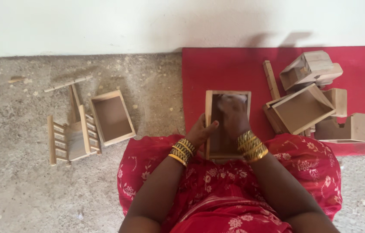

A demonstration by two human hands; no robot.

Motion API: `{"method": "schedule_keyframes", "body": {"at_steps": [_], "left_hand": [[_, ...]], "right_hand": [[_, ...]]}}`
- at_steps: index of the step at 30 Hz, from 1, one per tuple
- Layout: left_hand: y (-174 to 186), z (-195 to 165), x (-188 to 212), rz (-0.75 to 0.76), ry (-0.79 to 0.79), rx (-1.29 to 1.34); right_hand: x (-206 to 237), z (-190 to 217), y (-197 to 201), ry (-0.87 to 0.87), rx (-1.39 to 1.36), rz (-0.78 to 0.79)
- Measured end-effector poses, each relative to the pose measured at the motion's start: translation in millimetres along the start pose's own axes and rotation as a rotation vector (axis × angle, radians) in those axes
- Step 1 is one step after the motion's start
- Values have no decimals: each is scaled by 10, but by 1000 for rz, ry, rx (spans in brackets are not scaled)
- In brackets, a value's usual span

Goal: The person sits on the floor and wipes small wooden toy furniture pieces, including open boxes, a small chair, slatted rails, and blocky parts, one at a time with a cloth, setting each wiped piece aside on the mat.

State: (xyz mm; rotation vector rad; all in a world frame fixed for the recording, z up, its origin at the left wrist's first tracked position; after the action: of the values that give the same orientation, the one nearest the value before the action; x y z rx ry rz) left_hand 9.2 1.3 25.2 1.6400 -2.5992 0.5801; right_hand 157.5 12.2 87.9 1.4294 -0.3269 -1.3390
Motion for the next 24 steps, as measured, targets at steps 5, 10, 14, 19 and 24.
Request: {"method": "schedule_keyframes", "body": {"at_steps": [5,10,14,19,24], "left_hand": [[-1,-209,127,21,-84,226],[-53,-60,76,-8,94,275],[-28,29,28,4,-71,41],[34,120,33,-79,-87,-79],[68,76,-3,-143,-143,196]], "right_hand": [[534,486,34,-101,-385,608],[685,481,165,240,-140,210],[369,45,-147,-44,177,475],[243,-101,-65,-246,149,90],[518,363,-194,-85,337,617]]}}
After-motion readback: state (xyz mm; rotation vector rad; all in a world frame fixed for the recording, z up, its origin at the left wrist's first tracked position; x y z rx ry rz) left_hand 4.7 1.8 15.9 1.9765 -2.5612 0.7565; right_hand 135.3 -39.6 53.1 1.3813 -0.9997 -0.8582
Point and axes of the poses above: each hand's wrist, its own x-axis away from the middle knuckle, its own y-axis out of the back of the hand, z = x × y, the point moved 3 cm from there along -x, towards the middle knuckle, and after that the axes turned 4 degrees about x, right-handed, at the moved point
